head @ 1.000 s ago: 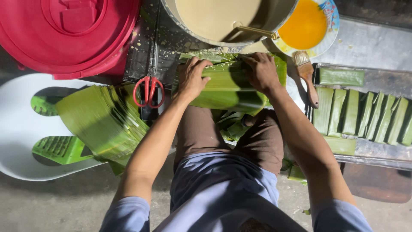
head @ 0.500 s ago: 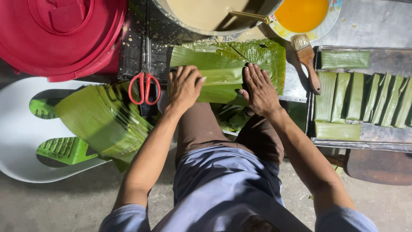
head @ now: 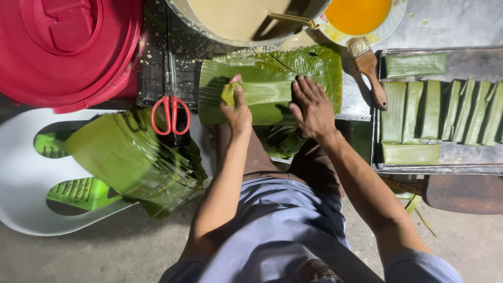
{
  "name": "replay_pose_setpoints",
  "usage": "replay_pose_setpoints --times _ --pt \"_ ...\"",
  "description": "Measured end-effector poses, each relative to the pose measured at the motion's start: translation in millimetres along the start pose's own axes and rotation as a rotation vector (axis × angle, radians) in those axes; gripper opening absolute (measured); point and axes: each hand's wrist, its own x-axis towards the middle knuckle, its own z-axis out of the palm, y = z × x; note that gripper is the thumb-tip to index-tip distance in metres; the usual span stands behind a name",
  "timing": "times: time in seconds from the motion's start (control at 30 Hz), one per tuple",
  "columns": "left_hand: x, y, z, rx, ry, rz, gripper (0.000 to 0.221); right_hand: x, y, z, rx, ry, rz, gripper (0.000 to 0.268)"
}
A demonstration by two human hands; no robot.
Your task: The person prepares food by spreading a paste onto banana leaves with a wooden spoon, brushing them with oil, and folding the leaves into rectangular packets before placing them onto a metal tray.
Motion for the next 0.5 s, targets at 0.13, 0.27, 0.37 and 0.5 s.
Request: replay_pose_setpoints --times 0.13,0.27,0.37,0.5 --pt "-3 31 -14 0.947 -0.171 0.219 0.067 12 -3 2 0.113 0.224 0.163 0.040" --pt "-3 54 -24 1.394 -0.470 0.554 0.111 25 -13 -24 -0.029 0.267 0.099 0.038" --pt "7 64 -47 1.452 -0.765 0.507 0.089 40 3 -39 -0.268 -0.062 0.305 0.072" --pt "15 74 -70 1.409 -0.876 0.561 0.067 46 36 -52 0.322 0.077 0.343 0.033"
